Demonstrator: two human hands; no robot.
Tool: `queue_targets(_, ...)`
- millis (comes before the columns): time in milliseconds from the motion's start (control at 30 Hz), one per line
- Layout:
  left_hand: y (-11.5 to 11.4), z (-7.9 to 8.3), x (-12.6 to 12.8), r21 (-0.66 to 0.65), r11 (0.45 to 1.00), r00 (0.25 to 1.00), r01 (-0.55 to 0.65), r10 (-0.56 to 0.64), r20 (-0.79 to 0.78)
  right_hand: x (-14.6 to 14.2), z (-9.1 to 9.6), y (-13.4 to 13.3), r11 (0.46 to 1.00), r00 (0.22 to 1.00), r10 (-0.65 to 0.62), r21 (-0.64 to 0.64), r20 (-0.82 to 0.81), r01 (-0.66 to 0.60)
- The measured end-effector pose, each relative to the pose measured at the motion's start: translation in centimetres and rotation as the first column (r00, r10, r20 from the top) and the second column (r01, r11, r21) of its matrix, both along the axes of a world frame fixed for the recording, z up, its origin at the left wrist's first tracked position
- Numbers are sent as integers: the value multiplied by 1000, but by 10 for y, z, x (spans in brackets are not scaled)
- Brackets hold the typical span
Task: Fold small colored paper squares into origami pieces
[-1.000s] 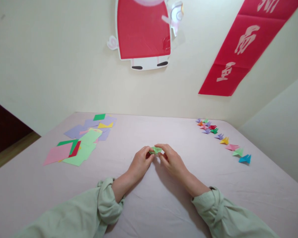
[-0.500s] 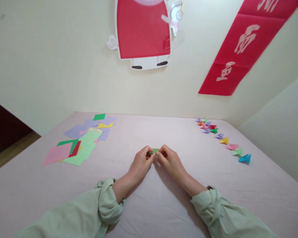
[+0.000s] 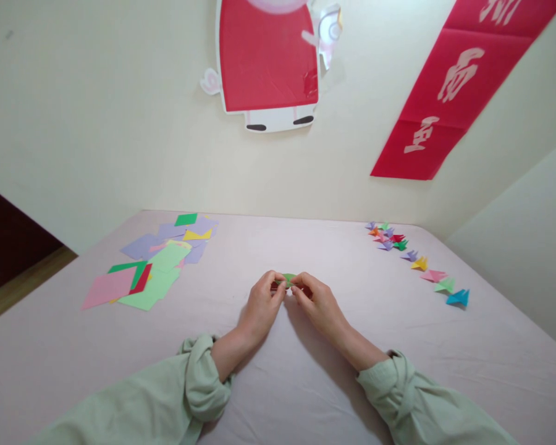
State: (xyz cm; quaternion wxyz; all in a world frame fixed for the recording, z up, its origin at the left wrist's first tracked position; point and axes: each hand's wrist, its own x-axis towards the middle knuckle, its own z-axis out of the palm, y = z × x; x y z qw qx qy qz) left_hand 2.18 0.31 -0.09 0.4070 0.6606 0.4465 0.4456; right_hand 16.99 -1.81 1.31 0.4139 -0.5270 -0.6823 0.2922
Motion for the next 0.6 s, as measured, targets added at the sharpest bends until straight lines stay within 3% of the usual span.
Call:
queue_targets(267, -2, -2, 2, 25, 999, 999, 20, -21, 25, -3, -5, -1, 998, 995, -13, -57, -98, 7)
queue_targets(600, -3, -2, 3, -21, 999, 996, -41, 42, 78, -4, -4, -2, 997, 997, -72, 20, 22, 72)
